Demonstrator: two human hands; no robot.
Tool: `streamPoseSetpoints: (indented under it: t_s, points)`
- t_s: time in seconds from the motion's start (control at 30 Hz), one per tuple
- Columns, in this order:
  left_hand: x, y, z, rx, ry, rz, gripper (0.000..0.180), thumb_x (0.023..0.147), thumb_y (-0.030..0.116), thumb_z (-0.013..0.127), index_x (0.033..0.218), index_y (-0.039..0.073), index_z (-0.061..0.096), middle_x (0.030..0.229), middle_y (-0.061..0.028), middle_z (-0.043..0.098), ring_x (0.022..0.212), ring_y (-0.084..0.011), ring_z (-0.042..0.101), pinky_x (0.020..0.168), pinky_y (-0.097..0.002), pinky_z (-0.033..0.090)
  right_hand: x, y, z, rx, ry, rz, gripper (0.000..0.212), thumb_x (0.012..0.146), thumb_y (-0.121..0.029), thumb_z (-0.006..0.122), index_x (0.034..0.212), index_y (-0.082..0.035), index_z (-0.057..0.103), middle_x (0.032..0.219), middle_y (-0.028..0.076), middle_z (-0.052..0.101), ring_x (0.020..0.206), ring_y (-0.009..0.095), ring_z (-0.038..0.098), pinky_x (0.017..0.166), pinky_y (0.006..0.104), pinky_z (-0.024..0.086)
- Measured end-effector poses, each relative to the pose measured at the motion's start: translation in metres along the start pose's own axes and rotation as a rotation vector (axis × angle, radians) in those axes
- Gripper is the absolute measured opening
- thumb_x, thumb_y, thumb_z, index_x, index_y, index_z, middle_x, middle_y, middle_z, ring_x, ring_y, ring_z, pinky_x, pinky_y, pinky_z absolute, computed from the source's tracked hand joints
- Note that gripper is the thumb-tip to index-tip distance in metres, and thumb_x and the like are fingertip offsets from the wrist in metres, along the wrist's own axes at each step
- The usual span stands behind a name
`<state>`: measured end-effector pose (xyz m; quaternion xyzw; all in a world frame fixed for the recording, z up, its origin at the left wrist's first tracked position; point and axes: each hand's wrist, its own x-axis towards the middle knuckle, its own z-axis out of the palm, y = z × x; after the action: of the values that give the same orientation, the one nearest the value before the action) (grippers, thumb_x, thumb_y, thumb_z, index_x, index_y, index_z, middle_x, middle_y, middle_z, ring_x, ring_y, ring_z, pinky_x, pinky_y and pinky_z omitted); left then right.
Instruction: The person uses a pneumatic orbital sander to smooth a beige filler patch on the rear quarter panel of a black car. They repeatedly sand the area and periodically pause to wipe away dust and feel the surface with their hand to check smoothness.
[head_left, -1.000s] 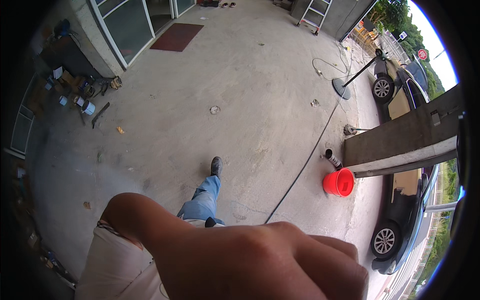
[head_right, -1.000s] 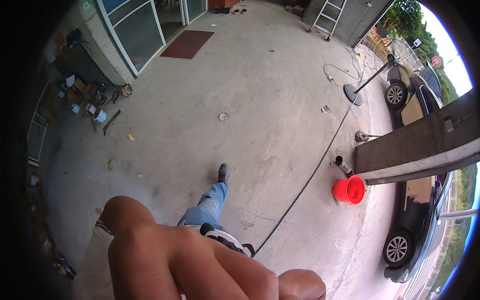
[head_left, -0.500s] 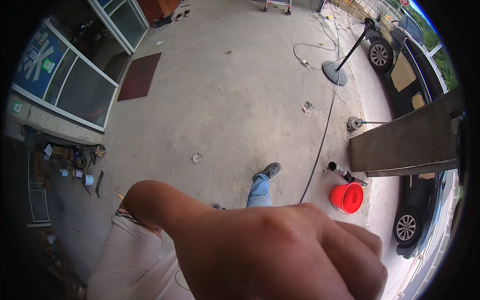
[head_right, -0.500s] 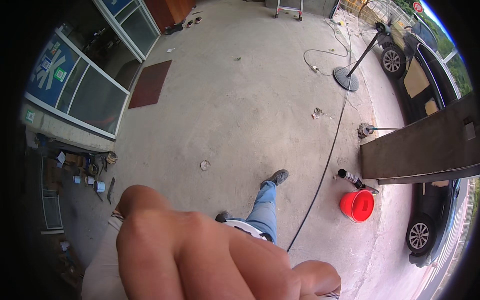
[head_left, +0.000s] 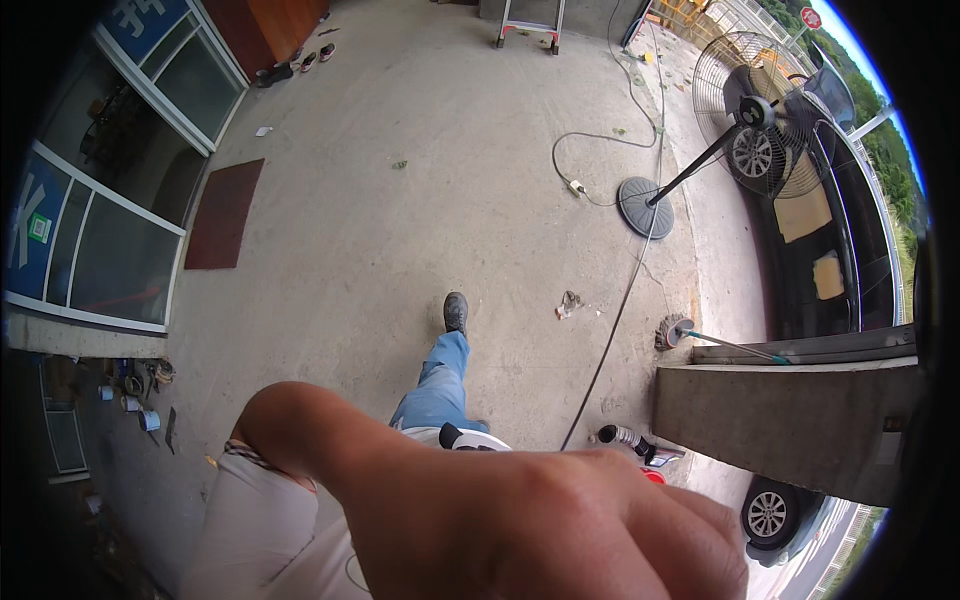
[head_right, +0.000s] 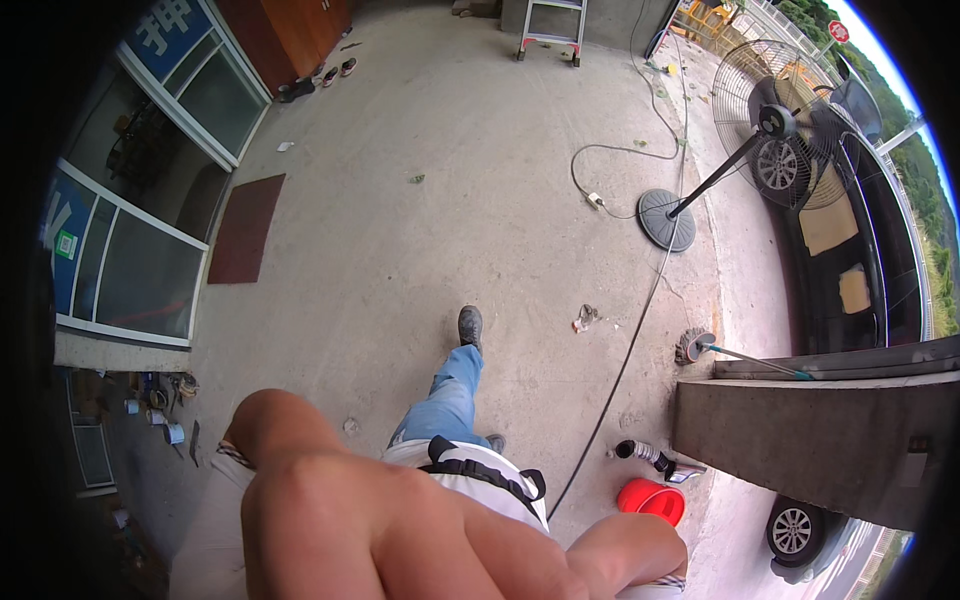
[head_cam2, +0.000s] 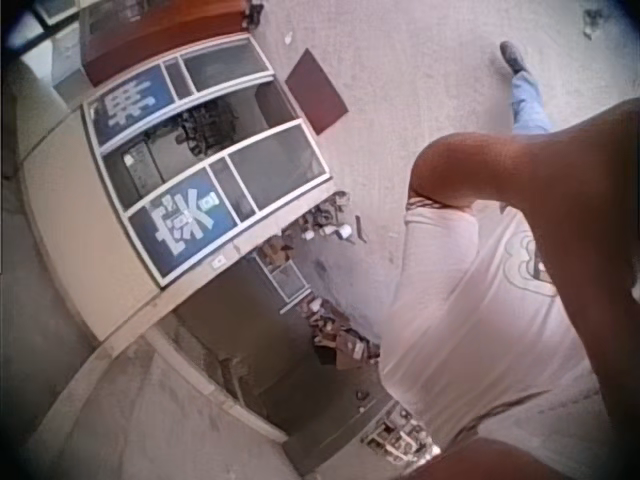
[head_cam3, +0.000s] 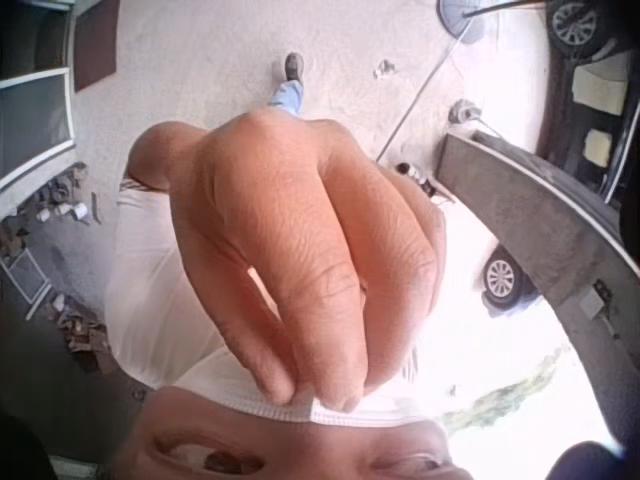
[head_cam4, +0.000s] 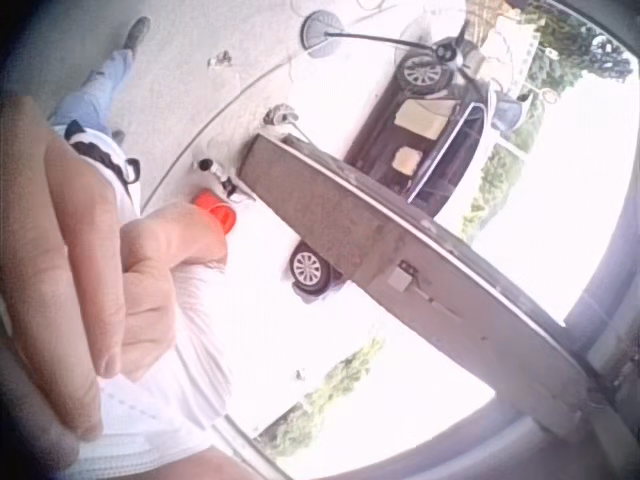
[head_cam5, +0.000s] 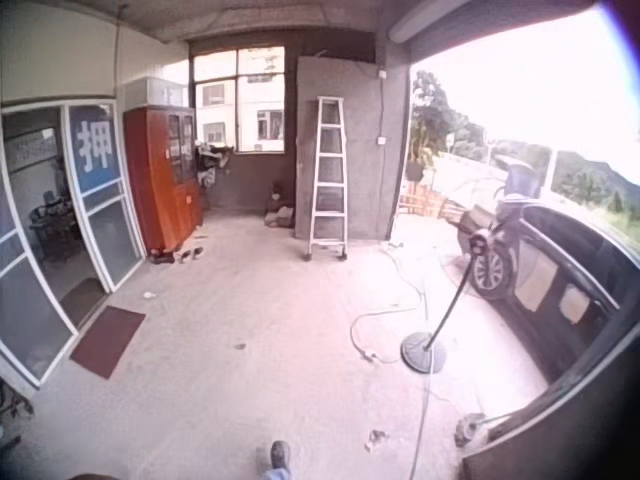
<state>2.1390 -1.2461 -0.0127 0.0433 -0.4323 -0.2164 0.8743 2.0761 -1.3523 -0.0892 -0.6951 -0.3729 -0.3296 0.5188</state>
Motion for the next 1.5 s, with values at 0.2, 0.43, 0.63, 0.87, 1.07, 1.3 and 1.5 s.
streamPoseSetpoints:
  t_s: [0.2,0.43,0.63,0.87,1.07,1.3,1.5]
  points:
    - [0.172,-0.027,-0.185,-0.110,-0.031,-0.030,0.037,0.099,0.030,0.082,0.122,0.002,0.080,0.116,-0.0187,0.076,0.100,-0.0284,0.074,0.084,-0.0380,0.059,0.056,0.241,-0.100,-0.214,-0.051,0.175,0.011,0.100,-0.005,0.068,0.094,-0.001,0.076,0.075,0.006,0.070,0.060,0.019,0.064,0.057,0.0293,0.049]
    - [0.375,-0.043,-0.463,0.306,-0.250,-0.320,0.051,0.103,0.044,0.076,0.127,-0.001,0.076,0.122,-0.0213,0.074,0.113,-0.0304,0.072,0.095,-0.0451,0.058,-0.057,0.456,-0.221,-0.378,0.534,1.150,0.012,0.101,-0.007,0.072,0.094,0.001,0.076,0.072,0.004,0.069,0.060,0.012,0.062,0.056,0.0281,0.048]
    - [0.345,-0.086,-0.855,1.166,0.500,-1.094,0.036,0.108,0.025,0.071,0.135,0.001,0.071,0.125,-0.0048,0.077,0.112,-0.0150,0.070,0.100,-0.0326,0.054,-0.226,0.623,-0.332,-0.264,1.023,1.755,0.020,0.103,-0.018,0.070,0.095,-0.001,0.075,0.076,0.006,0.072,0.059,0.011,0.063,0.055,0.0280,0.051]
    - [0.163,-0.018,-1.033,1.274,1.138,-1.787,0.020,0.105,0.024,0.066,0.115,0.009,0.073,0.099,-0.0026,0.075,0.081,-0.0144,0.070,0.064,-0.0320,0.055,-0.225,0.852,-0.618,-0.331,1.268,1.666,0.022,0.104,-0.020,0.066,0.106,0.001,0.073,0.087,0.009,0.075,0.066,0.015,0.068,0.058,0.0298,0.055]
    - [0.191,-0.051,-1.038,1.341,0.390,-2.045,0.022,0.098,0.020,0.072,0.101,0.001,0.082,0.092,-0.0088,0.080,0.080,-0.0218,0.075,0.076,-0.0382,0.060,-0.191,1.017,-0.818,-0.396,1.355,1.533,0.028,0.103,-0.018,0.067,0.120,0.002,0.073,0.101,0.010,0.077,0.075,0.016,0.073,0.062,0.0307,0.058]
    - [0.320,-0.172,-1.114,1.324,0.722,-1.911,0.032,0.106,0.027,0.067,0.106,-0.002,0.079,0.093,-0.0086,0.079,0.081,-0.0201,0.075,0.074,-0.0366,0.060,-0.280,1.158,-0.926,-0.862,1.387,1.721,0.057,0.092,-0.023,0.081,0.138,0.008,0.067,0.115,0.016,0.077,0.094,0.025,0.075,0.084,0.0374,0.061]
    - [0.386,-0.208,-1.088,1.391,0.940,-1.888,0.033,0.109,0.028,0.063,0.098,0.000,0.077,0.089,-0.0097,0.076,0.076,-0.0169,0.071,0.066,-0.0318,0.058,-0.299,1.194,-0.990,-0.968,1.691,1.462,0.042,0.085,-0.023,0.089,0.113,0.004,0.073,0.107,0.012,0.075,0.095,0.022,0.071,0.089,0.0371,0.056]
